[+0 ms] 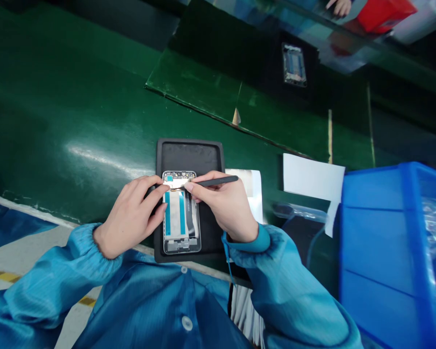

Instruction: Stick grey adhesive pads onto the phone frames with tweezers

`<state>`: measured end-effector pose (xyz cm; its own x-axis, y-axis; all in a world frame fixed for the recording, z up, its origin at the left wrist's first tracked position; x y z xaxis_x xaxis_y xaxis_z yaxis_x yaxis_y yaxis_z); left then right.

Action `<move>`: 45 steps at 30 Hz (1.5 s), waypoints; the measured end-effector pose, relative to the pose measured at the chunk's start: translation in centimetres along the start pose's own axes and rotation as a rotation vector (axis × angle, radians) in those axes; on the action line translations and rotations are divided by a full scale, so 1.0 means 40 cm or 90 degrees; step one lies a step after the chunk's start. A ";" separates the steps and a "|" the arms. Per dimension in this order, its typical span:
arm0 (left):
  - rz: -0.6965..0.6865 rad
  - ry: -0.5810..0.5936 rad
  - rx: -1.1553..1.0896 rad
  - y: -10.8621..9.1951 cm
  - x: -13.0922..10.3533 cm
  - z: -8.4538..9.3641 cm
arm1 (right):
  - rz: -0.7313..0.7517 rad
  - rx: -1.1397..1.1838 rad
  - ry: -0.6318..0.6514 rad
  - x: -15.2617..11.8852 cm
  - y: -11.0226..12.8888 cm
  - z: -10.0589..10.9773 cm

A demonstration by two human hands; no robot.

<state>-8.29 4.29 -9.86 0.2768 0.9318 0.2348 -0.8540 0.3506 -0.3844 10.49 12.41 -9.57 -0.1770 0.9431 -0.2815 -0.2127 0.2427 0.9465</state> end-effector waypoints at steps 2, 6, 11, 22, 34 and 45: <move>0.000 0.002 0.000 0.000 0.000 -0.001 | -0.001 0.001 0.001 0.000 0.000 0.000; -0.001 0.000 -0.001 -0.001 0.001 0.000 | 0.002 0.005 0.002 0.001 -0.002 -0.001; 0.001 0.000 -0.002 -0.001 0.004 0.002 | 0.004 -0.008 0.003 0.001 -0.001 0.000; -0.050 0.052 0.159 -0.011 0.002 0.007 | 0.033 -0.022 0.005 -0.003 0.013 0.009; 0.187 0.132 0.214 -0.028 0.009 0.033 | 0.093 0.019 -0.162 -0.116 0.001 0.157; 0.373 0.229 0.279 -0.001 0.038 0.035 | 0.113 0.083 -0.143 -0.076 -0.090 0.246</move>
<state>-8.45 5.56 -8.23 -0.2068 0.9520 -0.2258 -0.9784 -0.2018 0.0455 21.25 10.92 -10.56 0.0187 0.9965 -0.0820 -0.0705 0.0831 0.9940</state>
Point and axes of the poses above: each hand's wrist, its own x-axis towards the middle knuckle, its own z-axis out of the back of the hand, y = z × x, the point moved 2 cm from there along x, towards the middle knuckle, and after that the axes turned 1 degree about x, right-handed, at the moved point
